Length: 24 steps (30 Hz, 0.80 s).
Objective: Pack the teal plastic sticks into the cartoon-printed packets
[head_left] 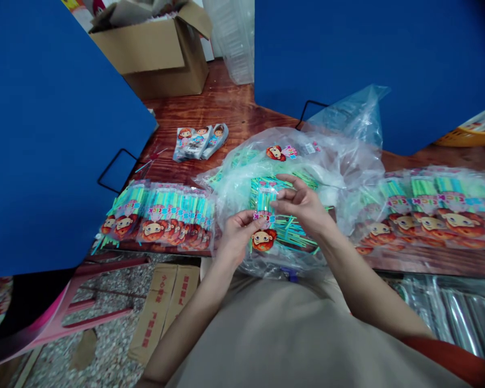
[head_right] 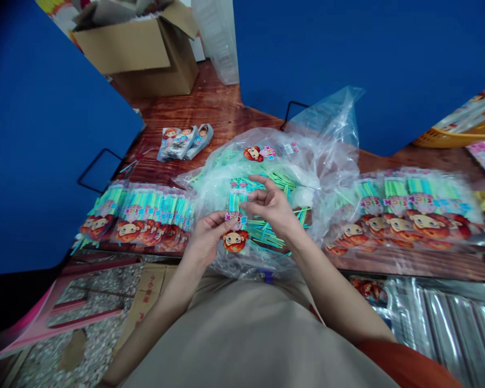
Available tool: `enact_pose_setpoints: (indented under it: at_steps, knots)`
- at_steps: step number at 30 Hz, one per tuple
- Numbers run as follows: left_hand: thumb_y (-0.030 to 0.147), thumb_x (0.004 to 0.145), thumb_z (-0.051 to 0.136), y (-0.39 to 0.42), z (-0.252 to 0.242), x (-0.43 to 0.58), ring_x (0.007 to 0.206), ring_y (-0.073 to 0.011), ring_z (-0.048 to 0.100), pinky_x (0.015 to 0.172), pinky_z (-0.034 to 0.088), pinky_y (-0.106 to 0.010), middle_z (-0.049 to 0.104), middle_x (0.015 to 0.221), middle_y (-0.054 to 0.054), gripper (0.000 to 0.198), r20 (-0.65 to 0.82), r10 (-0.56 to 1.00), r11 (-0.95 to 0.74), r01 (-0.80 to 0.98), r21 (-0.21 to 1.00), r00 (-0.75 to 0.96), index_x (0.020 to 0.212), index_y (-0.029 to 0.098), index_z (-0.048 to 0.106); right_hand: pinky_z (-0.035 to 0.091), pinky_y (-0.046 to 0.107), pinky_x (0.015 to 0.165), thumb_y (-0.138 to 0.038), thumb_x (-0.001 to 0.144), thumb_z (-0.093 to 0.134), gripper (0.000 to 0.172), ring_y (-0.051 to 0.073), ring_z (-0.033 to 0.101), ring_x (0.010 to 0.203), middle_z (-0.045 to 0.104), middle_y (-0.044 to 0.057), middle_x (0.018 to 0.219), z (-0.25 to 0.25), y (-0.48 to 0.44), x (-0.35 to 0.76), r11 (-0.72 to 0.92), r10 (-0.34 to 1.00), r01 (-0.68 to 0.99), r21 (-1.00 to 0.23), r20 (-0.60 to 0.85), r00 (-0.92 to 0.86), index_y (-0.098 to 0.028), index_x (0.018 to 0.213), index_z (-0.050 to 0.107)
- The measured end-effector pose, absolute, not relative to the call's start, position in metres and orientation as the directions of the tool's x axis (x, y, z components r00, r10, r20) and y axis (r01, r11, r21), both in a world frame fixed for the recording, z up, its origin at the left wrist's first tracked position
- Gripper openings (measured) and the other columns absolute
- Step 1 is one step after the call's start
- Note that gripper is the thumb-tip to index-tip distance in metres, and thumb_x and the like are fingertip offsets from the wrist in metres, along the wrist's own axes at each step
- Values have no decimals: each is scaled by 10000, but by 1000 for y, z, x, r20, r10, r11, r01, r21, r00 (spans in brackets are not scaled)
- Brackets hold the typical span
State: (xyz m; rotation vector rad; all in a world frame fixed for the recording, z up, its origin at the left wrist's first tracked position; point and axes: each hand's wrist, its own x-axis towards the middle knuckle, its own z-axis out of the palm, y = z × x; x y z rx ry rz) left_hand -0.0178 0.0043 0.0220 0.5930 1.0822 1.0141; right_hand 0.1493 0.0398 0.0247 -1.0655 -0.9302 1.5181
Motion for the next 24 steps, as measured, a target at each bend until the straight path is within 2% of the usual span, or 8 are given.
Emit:
enact_pose_setpoints:
  at_steps: [8, 14, 19, 24]
  knots:
    - [341, 549, 917, 6, 23, -15, 616, -110, 602, 640, 481, -242, 718, 723, -14, 366, -418, 896, 444, -329, 833, 152, 807, 148, 743, 429, 232, 532, -299, 614, 885, 713, 74, 487, 522, 559, -105, 625, 17, 35, 147, -80, 986, -233, -969, -41, -164, -235, 1232, 535]
    - [381, 563, 905, 9, 25, -14, 583, -92, 557, 598, 437, -224, 674, 647, 11, 327, -409, 905, 424, -299, 855, 115, 700, 153, 714, 455, 247, 538, -320, 581, 912, 722, 85, 503, 529, 560, -100, 617, 18, 36, 148, -103, 988, -251, -963, -70, -137, -232, 1198, 548]
    - [279, 539, 923, 11, 24, -18, 673, -124, 628, 693, 484, -252, 733, 762, -23, 351, -417, 890, 455, -325, 829, 184, 806, 148, 737, 469, 257, 543, -339, 578, 914, 699, 96, 522, 531, 560, -98, 628, 17, 39, 148, -83, 995, -242, -967, -68, -71, -244, 1173, 560]
    - [242, 527, 924, 9, 20, -21, 654, -127, 639, 703, 501, -268, 738, 753, -21, 336, -427, 888, 459, -334, 823, 169, 782, 147, 727, 492, 275, 553, -339, 583, 912, 678, 108, 538, 538, 552, -95, 627, 16, 39, 148, -96, 993, -242, -966, -76, -88, -250, 1159, 564]
